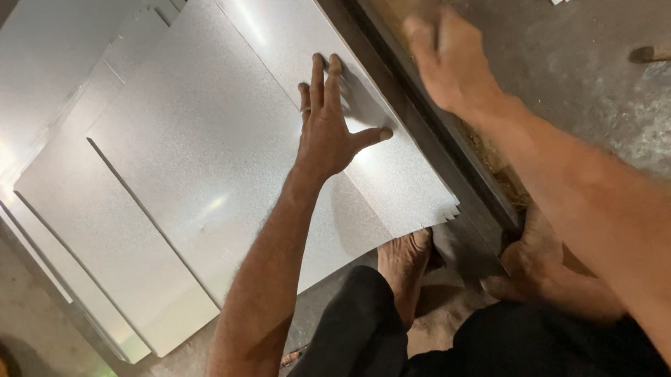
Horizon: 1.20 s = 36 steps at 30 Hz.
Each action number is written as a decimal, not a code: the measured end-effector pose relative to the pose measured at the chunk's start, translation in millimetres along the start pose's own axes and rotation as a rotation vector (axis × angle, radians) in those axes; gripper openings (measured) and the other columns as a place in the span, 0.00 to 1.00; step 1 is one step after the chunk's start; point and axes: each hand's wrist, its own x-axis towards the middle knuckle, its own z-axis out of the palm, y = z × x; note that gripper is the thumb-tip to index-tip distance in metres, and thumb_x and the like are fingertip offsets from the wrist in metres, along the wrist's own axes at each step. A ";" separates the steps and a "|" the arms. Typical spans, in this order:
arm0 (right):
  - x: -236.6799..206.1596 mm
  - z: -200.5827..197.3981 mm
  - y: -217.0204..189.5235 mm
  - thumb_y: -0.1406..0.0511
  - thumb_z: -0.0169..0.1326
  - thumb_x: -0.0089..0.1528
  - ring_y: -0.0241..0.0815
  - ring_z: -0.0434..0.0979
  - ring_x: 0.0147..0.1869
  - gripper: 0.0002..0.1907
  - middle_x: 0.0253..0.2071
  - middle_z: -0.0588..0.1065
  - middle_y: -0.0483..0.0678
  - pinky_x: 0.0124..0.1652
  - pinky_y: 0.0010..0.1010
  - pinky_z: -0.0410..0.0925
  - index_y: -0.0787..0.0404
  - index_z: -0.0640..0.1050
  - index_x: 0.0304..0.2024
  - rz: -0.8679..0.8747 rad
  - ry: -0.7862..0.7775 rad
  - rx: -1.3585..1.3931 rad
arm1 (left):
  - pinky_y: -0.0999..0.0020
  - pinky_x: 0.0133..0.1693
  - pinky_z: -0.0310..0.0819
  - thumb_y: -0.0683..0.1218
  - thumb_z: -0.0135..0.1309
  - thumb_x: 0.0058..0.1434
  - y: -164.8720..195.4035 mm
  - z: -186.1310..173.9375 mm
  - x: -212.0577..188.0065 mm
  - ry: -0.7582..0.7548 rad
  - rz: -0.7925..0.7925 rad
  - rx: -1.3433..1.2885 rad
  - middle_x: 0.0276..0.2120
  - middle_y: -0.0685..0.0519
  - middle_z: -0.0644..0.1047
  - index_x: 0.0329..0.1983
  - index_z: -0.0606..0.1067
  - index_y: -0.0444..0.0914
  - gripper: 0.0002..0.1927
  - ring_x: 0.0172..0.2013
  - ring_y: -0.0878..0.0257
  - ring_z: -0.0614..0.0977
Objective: The person kneels on the floor and bends galvanized sheet metal by hand over a metal angle edge, hammering the fold with a wooden mallet. They reposition each sheet, press the fold flat, and set finished sheets onto a stack beside them.
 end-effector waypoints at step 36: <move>-301.7 -236.6 -53.8 0.54 0.51 0.71 0.55 0.70 0.32 0.24 0.29 0.71 0.62 0.36 0.45 0.66 0.71 0.72 0.37 0.668 -0.268 -0.143 | 0.45 0.63 0.73 0.40 0.55 0.70 34.8 104.2 -190.1 0.209 0.680 0.618 0.76 0.51 0.54 0.78 0.60 0.61 0.37 0.73 0.37 0.56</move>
